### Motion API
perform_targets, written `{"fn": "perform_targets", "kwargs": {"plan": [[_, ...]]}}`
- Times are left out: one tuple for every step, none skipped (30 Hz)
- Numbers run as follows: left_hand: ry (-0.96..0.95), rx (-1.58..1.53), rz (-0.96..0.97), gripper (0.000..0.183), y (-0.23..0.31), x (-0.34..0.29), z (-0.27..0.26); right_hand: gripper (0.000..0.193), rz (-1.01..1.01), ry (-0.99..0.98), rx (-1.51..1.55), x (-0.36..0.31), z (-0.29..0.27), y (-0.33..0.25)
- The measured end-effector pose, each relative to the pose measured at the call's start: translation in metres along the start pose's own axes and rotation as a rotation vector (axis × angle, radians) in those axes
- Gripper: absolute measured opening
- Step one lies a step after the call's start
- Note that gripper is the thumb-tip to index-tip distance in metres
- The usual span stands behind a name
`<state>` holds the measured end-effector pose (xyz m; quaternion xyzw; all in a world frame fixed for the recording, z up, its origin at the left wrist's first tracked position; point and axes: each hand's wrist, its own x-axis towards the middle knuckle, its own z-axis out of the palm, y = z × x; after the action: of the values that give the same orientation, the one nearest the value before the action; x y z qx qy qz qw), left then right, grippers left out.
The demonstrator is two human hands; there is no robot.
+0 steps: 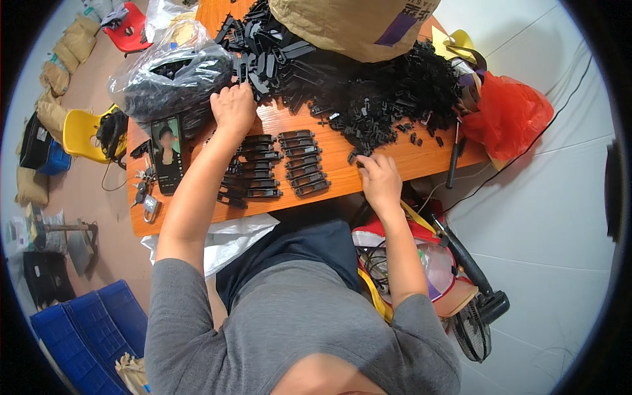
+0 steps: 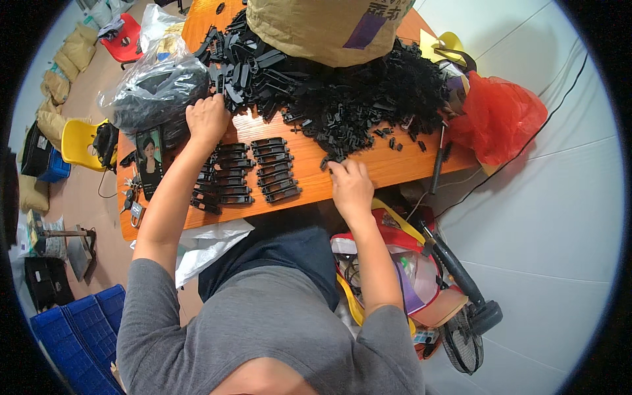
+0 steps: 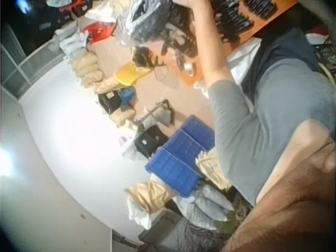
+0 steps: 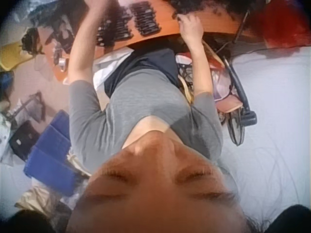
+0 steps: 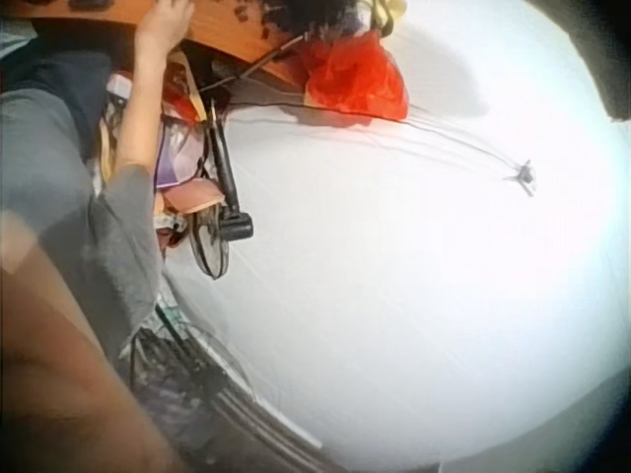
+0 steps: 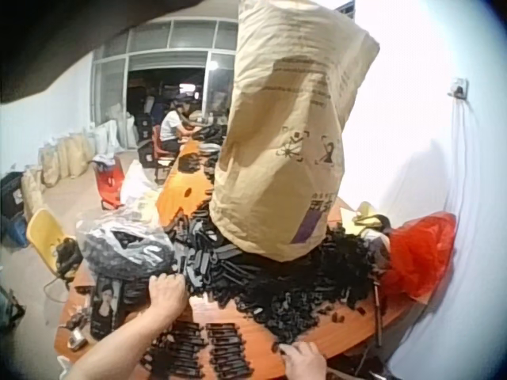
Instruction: The person assembles small black plastic parts by hand at a table.
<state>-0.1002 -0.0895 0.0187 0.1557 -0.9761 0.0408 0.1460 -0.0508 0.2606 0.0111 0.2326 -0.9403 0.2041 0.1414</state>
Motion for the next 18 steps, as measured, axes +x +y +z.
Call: {"fn": "perform_targets", "kwargs": {"plan": [[-0.063, -0.044, -0.032, 0.021, 0.004, -0.002, -0.013, 0.021, -0.051, -0.009, -0.054, 0.005, 0.003, -0.002], [-0.06, -0.04, -0.031, 0.021, 0.005, -0.004, -0.015, 0.023, -0.104, -0.018, -0.107, 0.011, 0.005, -0.003], [0.023, -0.216, -0.024, 0.029, 0.007, -0.008, -0.02, 0.023, -0.103, -0.017, -0.103, 0.015, 0.005, -0.003], [0.106, -0.389, -0.017, 0.037, 0.009, -0.012, -0.025, 0.022, -0.153, -0.04, -0.146, 0.019, 0.005, -0.004], [0.065, -0.492, 0.002, 0.041, 0.01, -0.013, -0.031, 0.021, -0.205, -0.062, -0.188, 0.023, 0.006, -0.003], [0.026, -0.608, -0.001, 0.039, 0.008, -0.015, -0.034, 0.021, -0.214, -0.063, -0.178, 0.028, 0.008, -0.003], [-0.012, -0.724, -0.005, 0.036, 0.004, -0.015, -0.036, 0.019, -0.271, -0.079, -0.212, 0.032, 0.01, 0.0], [-0.134, -0.819, -0.033, 0.034, 0.001, -0.014, -0.032, 0.017, -0.329, -0.094, -0.248, 0.034, 0.012, 0.003], [-0.204, -0.811, 0.02, 0.031, 0.0, -0.014, -0.034, 0.017, -0.336, -0.093, -0.242, 0.034, 0.014, 0.005], [-0.312, -0.848, -0.002, 0.03, 0.001, -0.014, -0.036, 0.015, -0.29, -0.013, -0.134, 0.032, 0.016, 0.007], [-0.421, -0.885, -0.022, 0.029, 0.001, -0.014, -0.039, 0.014, -0.242, 0.067, -0.027, 0.03, 0.018, 0.007], [-0.47, -0.871, -0.034, 0.035, -0.001, -0.013, -0.036, 0.016, -0.184, 0.113, 0.107, 0.028, 0.019, 0.003], [-0.467, -0.869, -0.039, 0.035, -0.002, -0.014, -0.033, 0.016, -0.189, 0.112, 0.11, 0.027, 0.018, 0.001], [-0.447, -0.924, -0.039, 0.04, -0.003, -0.015, -0.03, 0.017, -0.197, 0.067, 0.088, 0.026, 0.017, -0.001], [-0.43, -0.981, -0.032, 0.045, -0.001, -0.016, -0.03, 0.017, -0.198, 0.024, 0.063, 0.024, 0.016, -0.001], [-0.471, -1.0, -0.046, 0.053, -0.003, -0.015, -0.033, 0.017, -0.195, 0.023, 0.061, 0.022, 0.017, -0.001], [-0.474, -1.001, -0.044, 0.053, -0.003, -0.016, -0.031, 0.017, -0.215, -0.046, 0.003, 0.02, 0.019, -0.002], [-0.399, -1.006, -0.03, 0.055, -0.005, -0.018, -0.029, 0.017, -0.239, -0.114, -0.054, 0.021, 0.021, -0.003]]}}
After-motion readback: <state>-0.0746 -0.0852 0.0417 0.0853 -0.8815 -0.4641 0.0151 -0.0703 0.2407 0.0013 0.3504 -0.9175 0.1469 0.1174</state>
